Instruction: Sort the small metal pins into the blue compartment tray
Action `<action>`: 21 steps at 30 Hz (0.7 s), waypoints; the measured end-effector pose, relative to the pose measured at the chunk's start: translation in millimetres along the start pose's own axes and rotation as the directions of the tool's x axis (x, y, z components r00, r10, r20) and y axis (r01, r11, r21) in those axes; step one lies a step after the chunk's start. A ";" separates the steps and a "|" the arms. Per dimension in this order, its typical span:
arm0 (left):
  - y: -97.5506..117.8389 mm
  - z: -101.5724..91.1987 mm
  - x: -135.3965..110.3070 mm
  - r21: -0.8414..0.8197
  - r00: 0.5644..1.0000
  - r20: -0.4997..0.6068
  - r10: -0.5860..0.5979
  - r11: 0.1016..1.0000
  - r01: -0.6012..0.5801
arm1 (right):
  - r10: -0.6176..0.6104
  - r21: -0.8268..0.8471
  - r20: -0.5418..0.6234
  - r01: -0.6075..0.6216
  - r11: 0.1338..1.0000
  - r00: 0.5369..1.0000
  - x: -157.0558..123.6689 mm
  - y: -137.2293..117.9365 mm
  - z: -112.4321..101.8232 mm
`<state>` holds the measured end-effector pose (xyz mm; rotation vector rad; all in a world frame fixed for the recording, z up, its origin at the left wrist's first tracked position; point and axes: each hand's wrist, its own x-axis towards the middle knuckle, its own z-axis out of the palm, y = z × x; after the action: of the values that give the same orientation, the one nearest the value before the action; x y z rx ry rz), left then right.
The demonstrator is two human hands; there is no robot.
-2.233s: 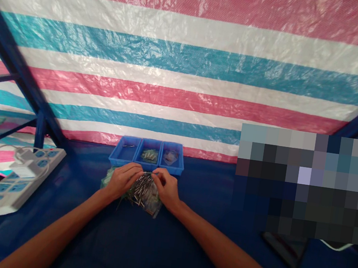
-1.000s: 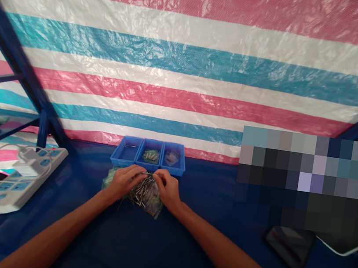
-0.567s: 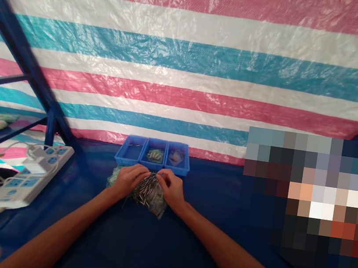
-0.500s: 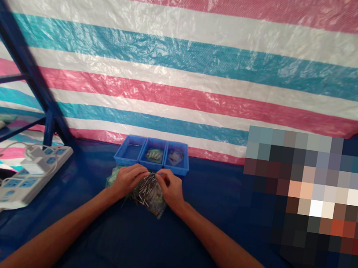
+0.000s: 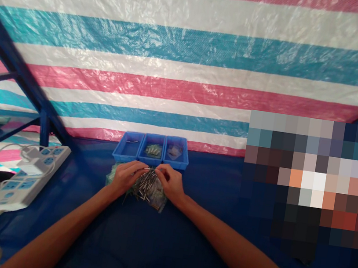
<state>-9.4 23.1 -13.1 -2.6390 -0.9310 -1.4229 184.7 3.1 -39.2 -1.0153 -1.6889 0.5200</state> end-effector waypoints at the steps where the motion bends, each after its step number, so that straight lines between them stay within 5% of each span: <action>1: 1.5 -0.2 0.7 -0.006 1.000 -0.007 0.000 1.000 0.000 | -0.001 -0.011 0.002 0.001 1.000 1.000 0.1 0.9 0.3; 12: 23.3 -6.9 3.4 0.008 0.990 -0.135 -0.036 0.999 0.037 | -0.043 0.016 -0.008 0.043 0.999 0.999 -0.2 1.5 1.6; 17: 17.2 -4.7 1.4 0.102 0.988 -0.123 -0.090 0.990 0.102 | -0.069 0.038 -0.016 0.069 0.997 0.998 -0.8 -3.4 -0.4; 21: 8.6 -4.4 1.9 0.109 0.989 -0.143 -0.028 0.993 0.043 | -0.064 0.034 -0.033 0.065 0.997 0.997 -1.3 -5.1 -0.9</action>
<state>-7.7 15.8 -6.8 -2.4190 -1.0150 -1.4954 183.7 -0.9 -35.8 -0.9361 -1.6727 0.4870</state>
